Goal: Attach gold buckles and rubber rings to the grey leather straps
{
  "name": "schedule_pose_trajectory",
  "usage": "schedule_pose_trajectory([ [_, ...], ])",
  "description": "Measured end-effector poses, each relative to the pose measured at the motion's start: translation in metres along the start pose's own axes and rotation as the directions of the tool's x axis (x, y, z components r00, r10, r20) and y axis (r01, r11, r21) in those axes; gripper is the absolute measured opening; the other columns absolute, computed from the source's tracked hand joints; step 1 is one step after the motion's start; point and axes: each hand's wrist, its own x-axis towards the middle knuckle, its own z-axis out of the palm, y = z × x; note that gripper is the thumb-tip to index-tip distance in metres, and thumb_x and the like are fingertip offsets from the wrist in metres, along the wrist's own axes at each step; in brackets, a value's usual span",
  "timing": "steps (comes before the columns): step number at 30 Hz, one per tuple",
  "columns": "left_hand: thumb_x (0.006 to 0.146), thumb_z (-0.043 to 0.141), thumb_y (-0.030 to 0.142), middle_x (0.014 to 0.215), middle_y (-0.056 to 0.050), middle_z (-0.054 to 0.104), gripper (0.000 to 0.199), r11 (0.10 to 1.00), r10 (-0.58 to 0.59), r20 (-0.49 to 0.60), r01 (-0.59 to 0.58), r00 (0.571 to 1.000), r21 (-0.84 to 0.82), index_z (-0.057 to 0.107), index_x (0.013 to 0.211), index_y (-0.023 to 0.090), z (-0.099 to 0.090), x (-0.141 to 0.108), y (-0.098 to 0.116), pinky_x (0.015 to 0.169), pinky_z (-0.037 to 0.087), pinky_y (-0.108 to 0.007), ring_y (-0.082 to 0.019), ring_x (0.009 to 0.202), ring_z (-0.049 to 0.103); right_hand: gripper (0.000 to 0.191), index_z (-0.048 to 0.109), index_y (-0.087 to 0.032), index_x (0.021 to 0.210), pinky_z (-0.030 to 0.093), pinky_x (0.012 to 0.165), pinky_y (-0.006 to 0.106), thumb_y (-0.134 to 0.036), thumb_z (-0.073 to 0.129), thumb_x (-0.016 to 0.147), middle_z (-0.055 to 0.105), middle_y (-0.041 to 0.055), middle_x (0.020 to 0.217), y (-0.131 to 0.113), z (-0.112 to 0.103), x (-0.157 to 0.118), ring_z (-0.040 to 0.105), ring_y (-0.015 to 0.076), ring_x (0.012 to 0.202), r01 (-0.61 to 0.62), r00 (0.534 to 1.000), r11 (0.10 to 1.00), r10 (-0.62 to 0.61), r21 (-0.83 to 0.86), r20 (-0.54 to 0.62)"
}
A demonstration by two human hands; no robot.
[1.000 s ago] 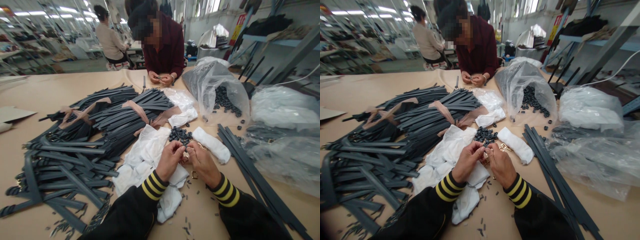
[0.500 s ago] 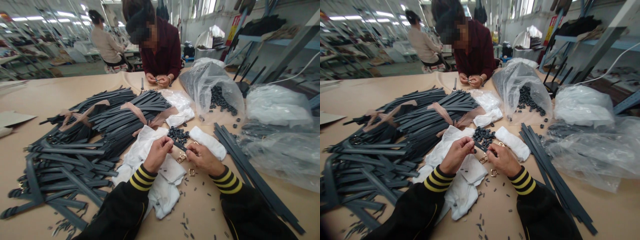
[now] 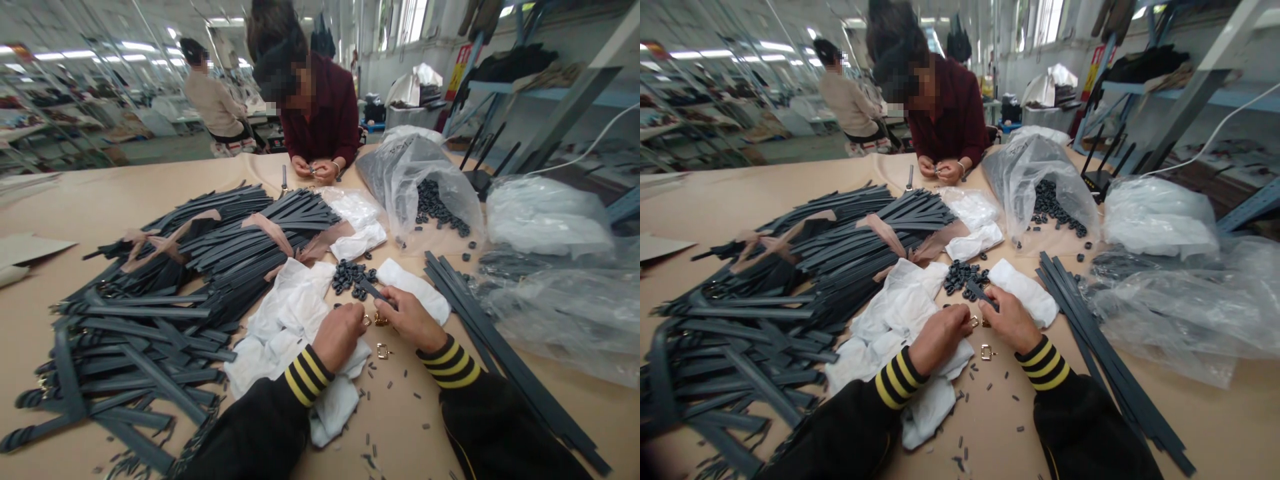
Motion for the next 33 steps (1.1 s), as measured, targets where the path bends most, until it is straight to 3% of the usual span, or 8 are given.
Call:
schedule_pose_trajectory([
  [2, 0.076, 0.047, 0.021, 0.064, 0.0, 0.049, 0.008, 0.924, -0.043, 0.005, 0.042, 0.999, -0.38, 0.046, 0.071, 0.015, -0.004, 0.003, -0.004, 0.056, 0.035, -0.024, -0.011, 0.059, 0.045, 0.016, 0.054, -0.016, 0.073, 0.037, 0.056, 0.023, -0.029, 0.047, 0.079, 0.053, -0.0022, 0.061, 0.0, 0.002, 0.0, 0.049, 0.0124, 0.059, 0.014, 0.999, 0.999, -0.016, 0.038, 0.043],
  [4, 0.075, 0.05, 0.029, 0.061, 0.002, 0.048, 0.015, 0.713, -0.084, 0.054, 0.098, 0.995, -0.694, 0.046, 0.072, 0.015, -0.008, 0.006, -0.008, 0.053, 0.035, -0.022, -0.009, 0.054, 0.044, 0.017, 0.057, -0.016, 0.077, 0.038, 0.057, 0.023, -0.03, 0.049, 0.079, 0.056, -0.0011, 0.066, 0.0, 0.003, -0.001, 0.05, 0.0123, 0.061, 0.029, 0.996, 0.995, -0.037, 0.097, 0.079],
  [6, 0.071, 0.056, 0.033, 0.06, 0.003, 0.048, 0.022, 0.508, -0.117, 0.115, 0.159, 0.986, -0.846, 0.047, 0.072, 0.014, -0.01, 0.008, -0.011, 0.051, 0.035, -0.02, -0.007, 0.051, 0.043, 0.018, 0.059, -0.016, 0.085, 0.037, 0.056, 0.022, -0.029, 0.049, 0.079, 0.058, -0.0006, 0.07, -0.001, 0.005, -0.001, 0.05, 0.0118, 0.061, 0.029, 0.992, 0.985, -0.049, 0.17, 0.116],
  [9, 0.065, 0.063, 0.033, 0.058, 0.004, 0.05, 0.026, 0.346, -0.171, 0.169, 0.219, 0.971, -0.912, 0.048, 0.071, 0.012, -0.01, 0.008, -0.013, 0.049, 0.033, -0.018, -0.005, 0.049, 0.044, 0.021, 0.059, -0.016, 0.092, 0.035, 0.05, 0.021, -0.029, 0.049, 0.079, 0.06, -0.0007, 0.071, -0.004, 0.007, -0.001, 0.049, 0.0099, 0.055, -0.006, 0.984, 0.967, -0.04, 0.253, 0.176],
  [16, 0.064, 0.066, 0.03, 0.056, 0.001, 0.056, 0.025, 0.29, -0.173, 0.158, 0.204, 0.972, -0.935, 0.051, 0.069, 0.011, -0.003, 0.009, -0.014, 0.05, 0.037, -0.018, -0.006, 0.049, 0.048, 0.02, 0.056, -0.015, 0.072, 0.028, 0.041, 0.019, -0.034, 0.053, 0.077, 0.058, -0.0012, 0.064, -0.004, 0.011, -0.002, 0.04, 0.0055, 0.044, -0.122, 0.977, 0.932, 0.052, 0.34, 0.207],
  [23, 0.062, 0.068, 0.025, 0.064, -0.002, 0.06, 0.027, 0.041, -0.156, 0.274, 0.283, 0.949, -0.958, 0.054, 0.079, 0.008, -0.005, 0.007, -0.015, 0.056, 0.042, -0.017, -0.005, 0.052, 0.053, 0.023, 0.053, -0.015, 0.076, 0.023, 0.036, 0.017, -0.038, 0.056, 0.075, 0.056, -0.0022, 0.061, 0.001, 0.013, -0.001, 0.035, 0.0034, 0.039, -0.21, 0.966, 0.865, 0.112, 0.456, 0.232],
  [27, 0.064, 0.068, 0.027, 0.065, -0.004, 0.061, 0.026, 0.089, -0.116, 0.272, 0.283, 0.955, -0.955, 0.053, 0.077, 0.008, -0.001, 0.007, -0.016, 0.056, 0.042, -0.016, -0.006, 0.054, 0.054, 0.02, 0.051, -0.015, 0.075, 0.023, 0.037, 0.017, -0.034, 0.055, 0.076, 0.055, -0.002, 0.062, 0.003, 0.014, -0.001, 0.035, 0.003, 0.039, -0.208, 0.968, 0.866, 0.114, 0.455, 0.225],
  [33, 0.073, 0.055, 0.037, 0.06, -0.001, 0.058, 0.026, 0.375, -0.157, 0.126, 0.177, 0.98, -0.91, 0.046, 0.073, 0.013, 0.007, 0.009, -0.012, 0.045, 0.04, -0.018, -0.007, 0.047, 0.05, 0.019, 0.05, -0.015, 0.068, 0.025, 0.037, 0.017, -0.031, 0.053, 0.078, 0.051, -0.0036, 0.056, 0.003, 0.014, -0.002, 0.034, 0.0037, 0.04, -0.141, 0.983, 0.929, 0.09, 0.343, 0.162],
])
